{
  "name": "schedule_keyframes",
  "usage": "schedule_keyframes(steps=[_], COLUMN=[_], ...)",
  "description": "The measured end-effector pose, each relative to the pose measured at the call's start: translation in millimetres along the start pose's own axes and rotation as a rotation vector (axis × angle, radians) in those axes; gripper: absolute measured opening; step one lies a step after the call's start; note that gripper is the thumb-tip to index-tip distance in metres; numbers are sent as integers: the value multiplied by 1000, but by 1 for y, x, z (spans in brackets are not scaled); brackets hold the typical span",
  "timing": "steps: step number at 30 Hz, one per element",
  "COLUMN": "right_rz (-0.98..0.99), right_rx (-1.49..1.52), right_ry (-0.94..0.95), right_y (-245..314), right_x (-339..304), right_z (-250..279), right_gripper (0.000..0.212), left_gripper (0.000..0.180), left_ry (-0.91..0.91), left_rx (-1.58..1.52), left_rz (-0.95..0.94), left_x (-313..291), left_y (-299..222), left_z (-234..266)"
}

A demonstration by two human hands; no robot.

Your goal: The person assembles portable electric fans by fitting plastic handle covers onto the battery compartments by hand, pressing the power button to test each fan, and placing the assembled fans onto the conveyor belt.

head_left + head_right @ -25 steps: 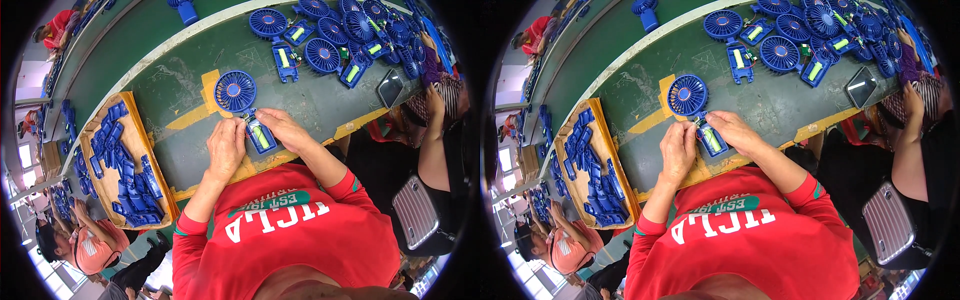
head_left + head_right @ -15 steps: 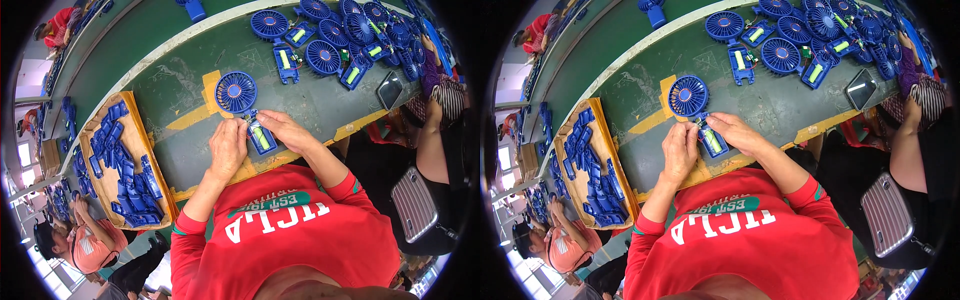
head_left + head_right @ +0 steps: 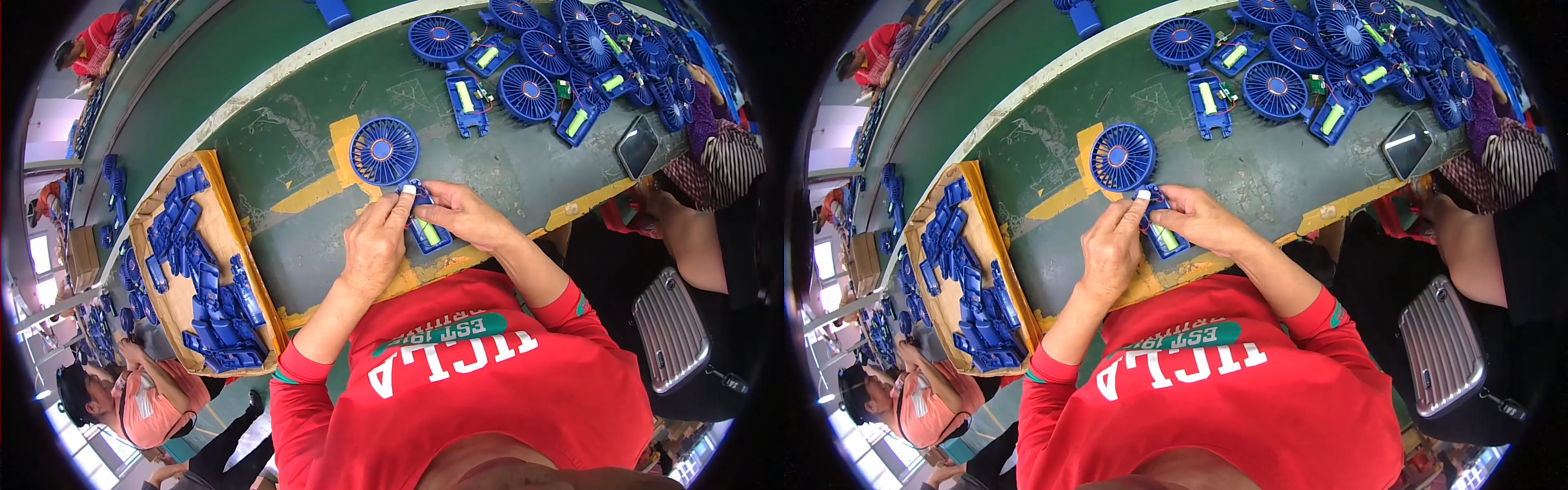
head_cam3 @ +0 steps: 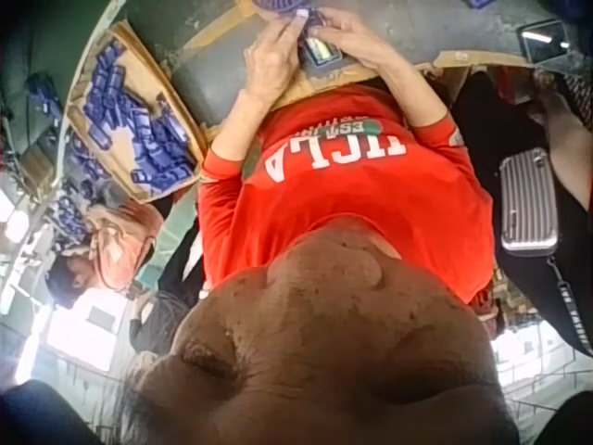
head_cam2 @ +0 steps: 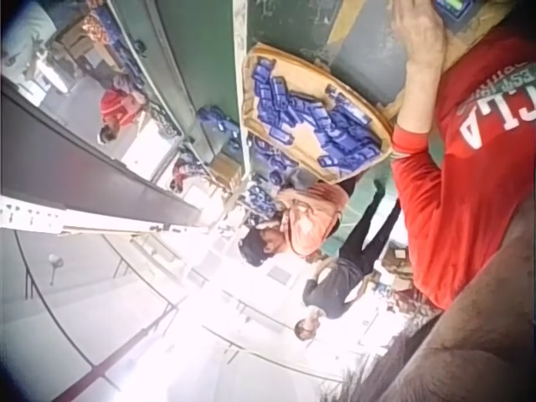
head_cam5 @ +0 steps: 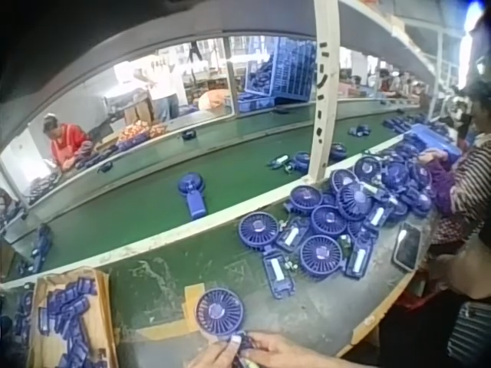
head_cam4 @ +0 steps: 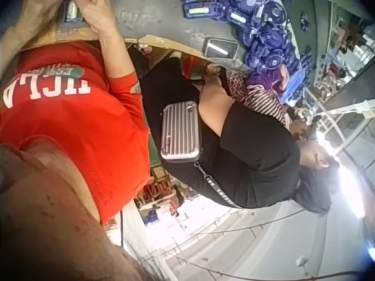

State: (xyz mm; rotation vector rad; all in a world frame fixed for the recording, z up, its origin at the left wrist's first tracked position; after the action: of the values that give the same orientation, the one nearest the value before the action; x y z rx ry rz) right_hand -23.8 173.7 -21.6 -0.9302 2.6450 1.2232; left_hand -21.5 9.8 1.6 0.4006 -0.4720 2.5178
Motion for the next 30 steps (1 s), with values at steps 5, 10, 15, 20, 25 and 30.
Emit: schedule_keyframes(steps=[5,10,15,20,25,30], right_rz=[30,34,-87,-153,-121,10], right_rx=[-29,-139,161,247,197,49], right_ry=[-16,-15,-115,-157,-152,-133], right_y=[-2,2,13,6,7,-2], right_x=[1,0,-4,1,1,4], right_z=[-2,-2,-4,11,4,2], right_gripper=[32,31,29,30,26,26], left_gripper=[39,38,36,34,34,34], left_ry=[27,112,46,58,70,62], left_rx=[82,71,-13,-46,-67,-85], left_rz=[-70,-66,-22,2,26,28], left_x=[3,6,5,8,9,10], left_y=[-3,-4,-3,-4,-3,-2], left_z=[5,6,6,6,6,6])
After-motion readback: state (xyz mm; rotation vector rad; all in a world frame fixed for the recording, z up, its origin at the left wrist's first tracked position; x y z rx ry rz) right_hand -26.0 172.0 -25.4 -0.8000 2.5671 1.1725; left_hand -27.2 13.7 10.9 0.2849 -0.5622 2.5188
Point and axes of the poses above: each hand's wrist, its own x-axis towards the middle knuckle, its own z-axis out of the back of the hand, y = z × x, the point moved 1 cm from there along x, towards the middle knuckle, and after that the axes turned 15 degrees about x, right-handed, at the moved point
